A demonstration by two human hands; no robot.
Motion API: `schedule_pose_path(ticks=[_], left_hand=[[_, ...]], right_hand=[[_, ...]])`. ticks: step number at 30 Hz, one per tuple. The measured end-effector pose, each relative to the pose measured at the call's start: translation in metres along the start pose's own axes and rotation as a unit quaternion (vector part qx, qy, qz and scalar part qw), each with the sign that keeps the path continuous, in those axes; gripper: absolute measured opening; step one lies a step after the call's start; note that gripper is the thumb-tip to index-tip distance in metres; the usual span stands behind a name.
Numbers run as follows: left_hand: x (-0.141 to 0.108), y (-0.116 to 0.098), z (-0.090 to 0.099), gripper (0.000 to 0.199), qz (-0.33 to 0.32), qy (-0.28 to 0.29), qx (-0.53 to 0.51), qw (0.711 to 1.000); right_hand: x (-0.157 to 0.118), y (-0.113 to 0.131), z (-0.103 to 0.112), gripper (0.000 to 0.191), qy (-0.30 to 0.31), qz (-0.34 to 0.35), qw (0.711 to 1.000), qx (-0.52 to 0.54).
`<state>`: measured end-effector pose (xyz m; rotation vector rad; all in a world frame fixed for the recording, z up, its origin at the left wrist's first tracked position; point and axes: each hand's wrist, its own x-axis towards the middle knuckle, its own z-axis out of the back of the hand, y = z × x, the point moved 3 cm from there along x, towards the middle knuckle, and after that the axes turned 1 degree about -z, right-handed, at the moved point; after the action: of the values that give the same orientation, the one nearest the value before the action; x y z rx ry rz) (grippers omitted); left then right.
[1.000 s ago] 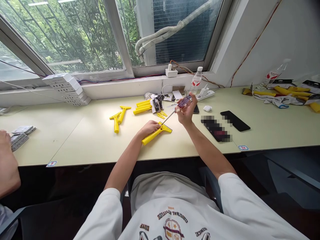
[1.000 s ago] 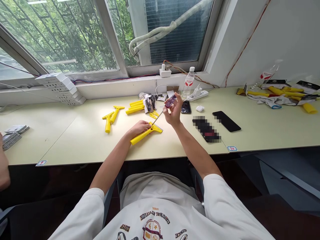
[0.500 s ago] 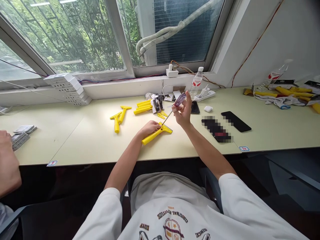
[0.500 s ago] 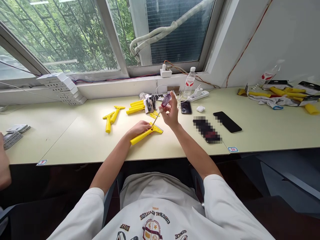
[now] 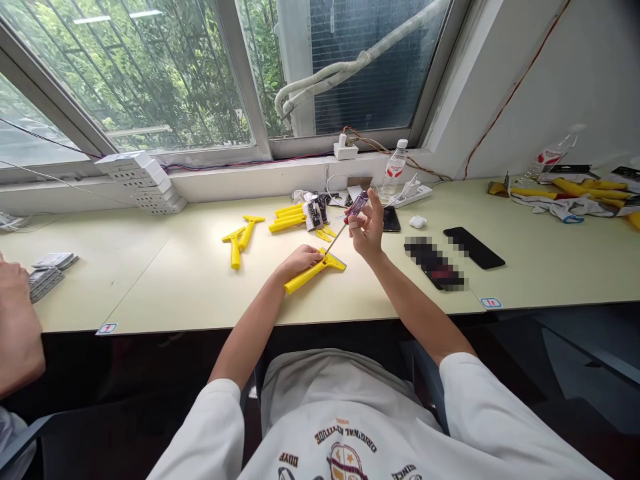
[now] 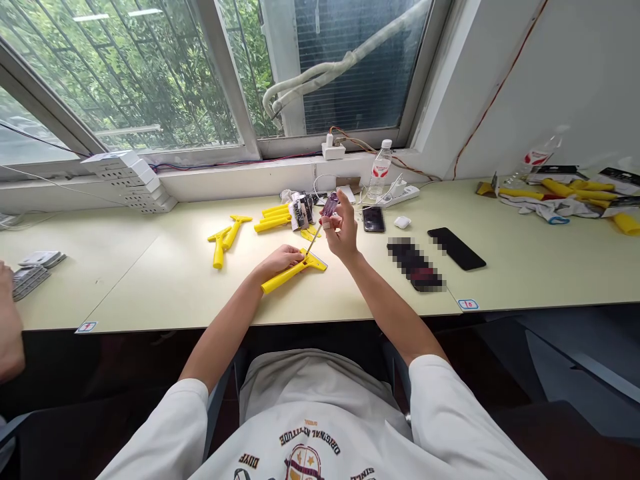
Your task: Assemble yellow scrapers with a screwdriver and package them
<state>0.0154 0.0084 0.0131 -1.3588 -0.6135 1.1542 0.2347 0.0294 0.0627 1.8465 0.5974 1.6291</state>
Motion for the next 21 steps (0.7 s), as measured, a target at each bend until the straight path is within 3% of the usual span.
schedule_pose_path(ticks=[9,13,16,21], left_hand=[[0.006,0.007,0.001,0.026,-0.006,0.002,-0.018,1.000],[0.010,0.013,0.003,0.027,-0.002,0.005,-0.020,1.000],[0.012,0.014,0.004,0.028,-0.006,0.010,-0.008,1.000],[0.015,0.017,0.006,0.027,-0.011,0.010,0.001,1.000]], right_hand=[[0.000,0.000,0.000,0.082,-0.008,0.041,0.999,-0.008],[0.008,-0.001,0.007,0.085,-0.056,0.036,0.997,-0.025],[0.013,0.000,0.011,0.079,-0.088,0.049,0.994,-0.032],[0.011,0.006,0.011,0.074,-0.079,0.060,0.994,-0.053]])
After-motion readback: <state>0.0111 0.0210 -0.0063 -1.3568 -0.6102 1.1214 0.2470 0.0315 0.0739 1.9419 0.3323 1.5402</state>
